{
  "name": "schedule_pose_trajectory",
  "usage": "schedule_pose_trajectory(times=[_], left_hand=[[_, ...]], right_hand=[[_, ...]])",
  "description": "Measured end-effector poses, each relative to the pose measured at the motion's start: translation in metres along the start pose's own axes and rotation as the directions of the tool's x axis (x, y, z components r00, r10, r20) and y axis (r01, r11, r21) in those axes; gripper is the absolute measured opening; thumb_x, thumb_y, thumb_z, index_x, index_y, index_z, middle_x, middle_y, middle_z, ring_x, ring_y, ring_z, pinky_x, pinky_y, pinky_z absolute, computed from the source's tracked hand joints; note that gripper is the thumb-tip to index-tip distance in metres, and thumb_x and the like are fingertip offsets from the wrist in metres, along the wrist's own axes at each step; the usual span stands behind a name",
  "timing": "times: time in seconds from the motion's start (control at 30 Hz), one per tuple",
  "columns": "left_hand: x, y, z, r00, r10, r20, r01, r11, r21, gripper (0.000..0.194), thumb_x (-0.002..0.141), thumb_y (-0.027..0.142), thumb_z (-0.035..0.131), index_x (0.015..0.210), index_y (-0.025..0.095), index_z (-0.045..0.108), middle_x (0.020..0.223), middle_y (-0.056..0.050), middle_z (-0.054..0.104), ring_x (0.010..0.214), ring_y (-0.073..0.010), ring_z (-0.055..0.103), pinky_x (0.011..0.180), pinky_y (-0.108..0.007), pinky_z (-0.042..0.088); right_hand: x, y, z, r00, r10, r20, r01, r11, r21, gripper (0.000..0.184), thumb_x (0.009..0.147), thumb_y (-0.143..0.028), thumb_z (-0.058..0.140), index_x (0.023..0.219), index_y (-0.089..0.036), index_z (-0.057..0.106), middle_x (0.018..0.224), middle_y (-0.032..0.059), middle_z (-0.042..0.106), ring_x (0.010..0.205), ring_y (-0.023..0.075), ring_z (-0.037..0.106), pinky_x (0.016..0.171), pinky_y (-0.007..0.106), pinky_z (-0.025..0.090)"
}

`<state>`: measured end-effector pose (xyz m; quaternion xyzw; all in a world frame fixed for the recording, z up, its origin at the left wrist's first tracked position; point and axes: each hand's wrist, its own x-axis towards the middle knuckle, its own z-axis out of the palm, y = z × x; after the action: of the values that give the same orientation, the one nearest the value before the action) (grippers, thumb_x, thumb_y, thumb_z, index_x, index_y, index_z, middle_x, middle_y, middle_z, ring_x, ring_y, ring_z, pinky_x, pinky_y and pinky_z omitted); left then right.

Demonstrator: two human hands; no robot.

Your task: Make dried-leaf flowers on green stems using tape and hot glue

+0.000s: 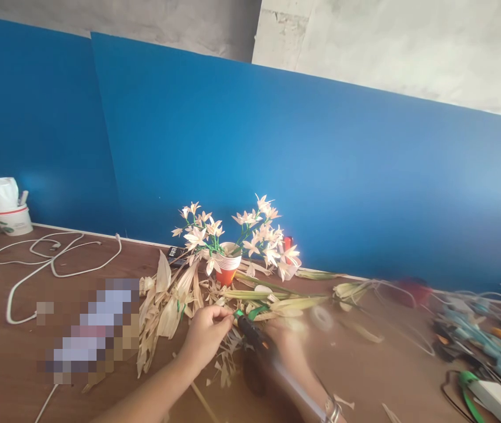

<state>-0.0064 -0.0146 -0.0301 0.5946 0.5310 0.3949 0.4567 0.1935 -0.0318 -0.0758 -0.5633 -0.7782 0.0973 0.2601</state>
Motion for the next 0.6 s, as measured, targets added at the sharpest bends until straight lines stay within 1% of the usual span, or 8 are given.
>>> schedule_pose_trajectory(times=[0.17,0.23,0.3,0.47,0.53,0.6], left_hand=[[-0.001,0.002,0.000,1.000,-0.022,0.002,0.022,1.000,-0.007,0.027,0.070,0.037,0.052,0.069,0.016,0.067,0.065,-0.003,0.067,0.066,-0.0214,0.060,0.063,-0.029,0.043],[0.000,0.001,0.000,1.000,-0.025,0.004,0.025,1.000,-0.011,0.027,0.070,0.037,0.052,0.069,0.015,0.067,0.065,-0.003,0.067,0.066,-0.0213,0.060,0.062,-0.029,0.043],[0.000,-0.001,0.000,1.000,-0.012,0.003,0.012,1.000,-0.011,0.026,0.070,0.036,0.052,0.069,0.015,0.068,0.066,-0.003,0.068,0.067,-0.0213,0.060,0.063,-0.029,0.043],[0.002,-0.005,0.000,1.000,0.013,0.011,-0.013,1.000,-0.007,0.026,0.070,0.036,0.052,0.071,0.015,0.068,0.067,-0.004,0.069,0.067,-0.0213,0.060,0.062,-0.029,0.043],[0.002,-0.005,0.000,1.000,0.017,0.003,-0.017,1.000,0.003,0.026,0.071,0.036,0.052,0.072,0.015,0.069,0.067,-0.004,0.069,0.067,-0.0214,0.061,0.063,-0.029,0.044],[0.002,-0.005,-0.001,1.000,0.025,-0.007,-0.025,0.999,0.024,0.026,0.071,0.036,0.052,0.071,0.016,0.069,0.067,-0.004,0.069,0.067,-0.0218,0.061,0.063,-0.029,0.045]], right_hand=[[0.001,0.000,-0.002,0.998,-0.018,-0.055,0.016,0.999,-0.032,0.013,0.064,-0.018,0.051,0.052,-0.018,0.050,0.059,0.0039,0.058,0.055,0.0162,0.054,0.049,0.022,0.030],[0.000,-0.003,-0.004,0.997,-0.025,-0.071,0.023,0.999,-0.035,0.013,0.064,-0.018,0.051,0.051,-0.019,0.049,0.058,0.0034,0.057,0.054,0.0159,0.053,0.048,0.022,0.029],[0.000,-0.007,-0.006,0.997,-0.017,-0.081,0.014,0.999,-0.038,0.010,0.063,-0.018,0.051,0.053,-0.019,0.050,0.058,0.0034,0.058,0.054,0.0160,0.052,0.048,0.022,0.030],[-0.002,-0.018,-0.012,0.992,0.076,-0.104,-0.080,0.996,-0.043,0.008,0.065,-0.016,0.050,0.058,-0.019,0.052,0.061,0.0040,0.059,0.057,0.0165,0.053,0.051,0.023,0.032],[-0.003,-0.022,-0.014,0.992,0.076,-0.099,-0.079,0.996,-0.028,0.008,0.067,-0.017,0.051,0.060,-0.018,0.054,0.063,0.0042,0.059,0.058,0.0167,0.053,0.052,0.023,0.033],[-0.003,-0.023,-0.017,0.997,0.036,-0.075,-0.036,0.999,0.003,0.007,0.067,-0.017,0.052,0.062,-0.018,0.056,0.065,0.0041,0.059,0.059,0.0167,0.053,0.053,0.023,0.033]])
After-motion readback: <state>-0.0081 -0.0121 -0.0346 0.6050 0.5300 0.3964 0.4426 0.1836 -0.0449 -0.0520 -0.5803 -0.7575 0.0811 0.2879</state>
